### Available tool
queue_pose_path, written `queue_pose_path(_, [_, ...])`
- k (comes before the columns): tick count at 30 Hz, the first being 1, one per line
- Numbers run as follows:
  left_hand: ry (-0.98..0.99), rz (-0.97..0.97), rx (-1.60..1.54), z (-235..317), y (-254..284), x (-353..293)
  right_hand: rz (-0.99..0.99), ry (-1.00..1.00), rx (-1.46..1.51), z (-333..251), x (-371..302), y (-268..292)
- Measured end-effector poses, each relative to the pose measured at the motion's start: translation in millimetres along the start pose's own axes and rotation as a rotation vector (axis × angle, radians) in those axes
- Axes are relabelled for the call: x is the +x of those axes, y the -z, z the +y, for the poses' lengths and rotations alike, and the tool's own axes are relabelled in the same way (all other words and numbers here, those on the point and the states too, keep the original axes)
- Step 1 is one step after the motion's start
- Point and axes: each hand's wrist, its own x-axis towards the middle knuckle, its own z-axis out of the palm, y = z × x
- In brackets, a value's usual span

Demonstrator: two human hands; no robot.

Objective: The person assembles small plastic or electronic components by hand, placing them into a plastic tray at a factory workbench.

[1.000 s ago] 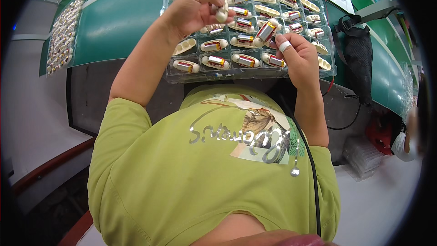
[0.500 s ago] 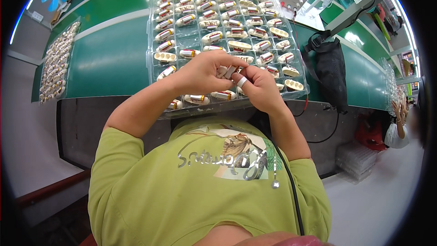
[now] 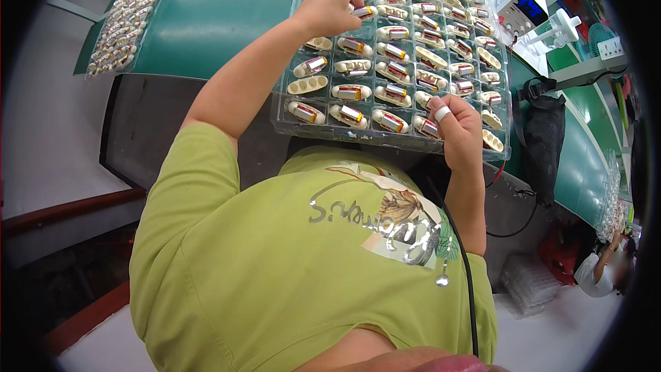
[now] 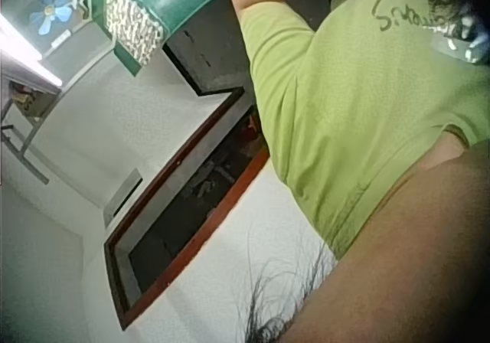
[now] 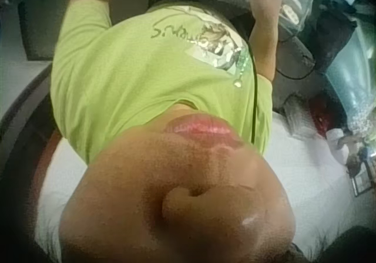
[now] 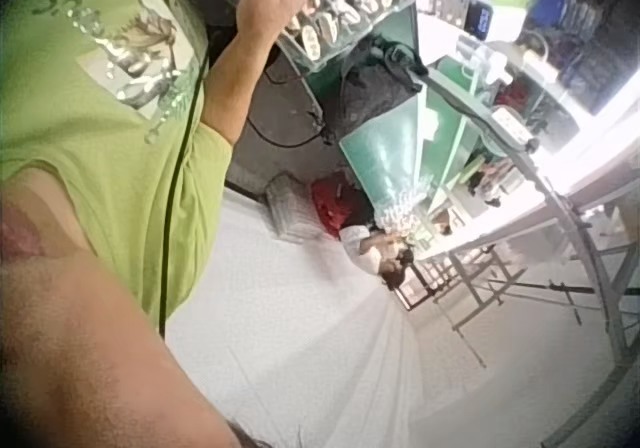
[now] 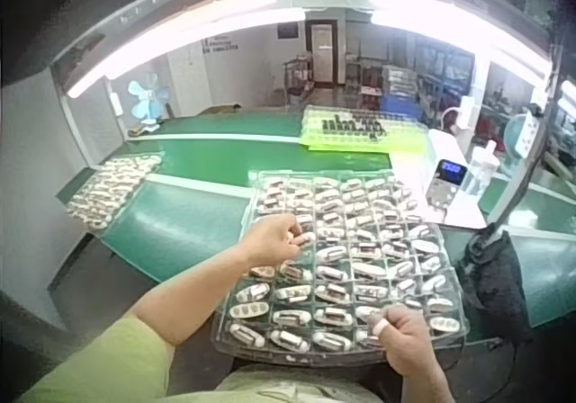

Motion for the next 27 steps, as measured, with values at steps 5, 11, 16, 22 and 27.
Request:
queue_pose_path(5, [0.016, -0.248, 0.241, 2.4, 1.5, -2.0, -0.019, -0.022, -0.050, -5.6, -3.7, -7.5])
queue_pose_path(11, [0.005, -0.009, -0.238, 27.9, 0.4, -21.6, 0.035, 0.042, -0.083, 0.0, -3.5, -12.7])
queue_pose_path(16, [0.435, -0.356, -1.394, 90.7, -1.0, -52.4, 0.076, 0.167, -0.156, -6.9, 1.9, -29.2])
queue_pose_path(22, [0.469, -0.347, -1.420, 116.4, -13.2, -71.9, -0.061, 0.123, -0.343, -16.5, 0.9, -40.6])
queue_pose_path(27, [0.393, -0.333, -1.342, 115.4, -18.9, -72.1, -0.013, 0.139, -0.342, -13.0, 1.7, -40.4])
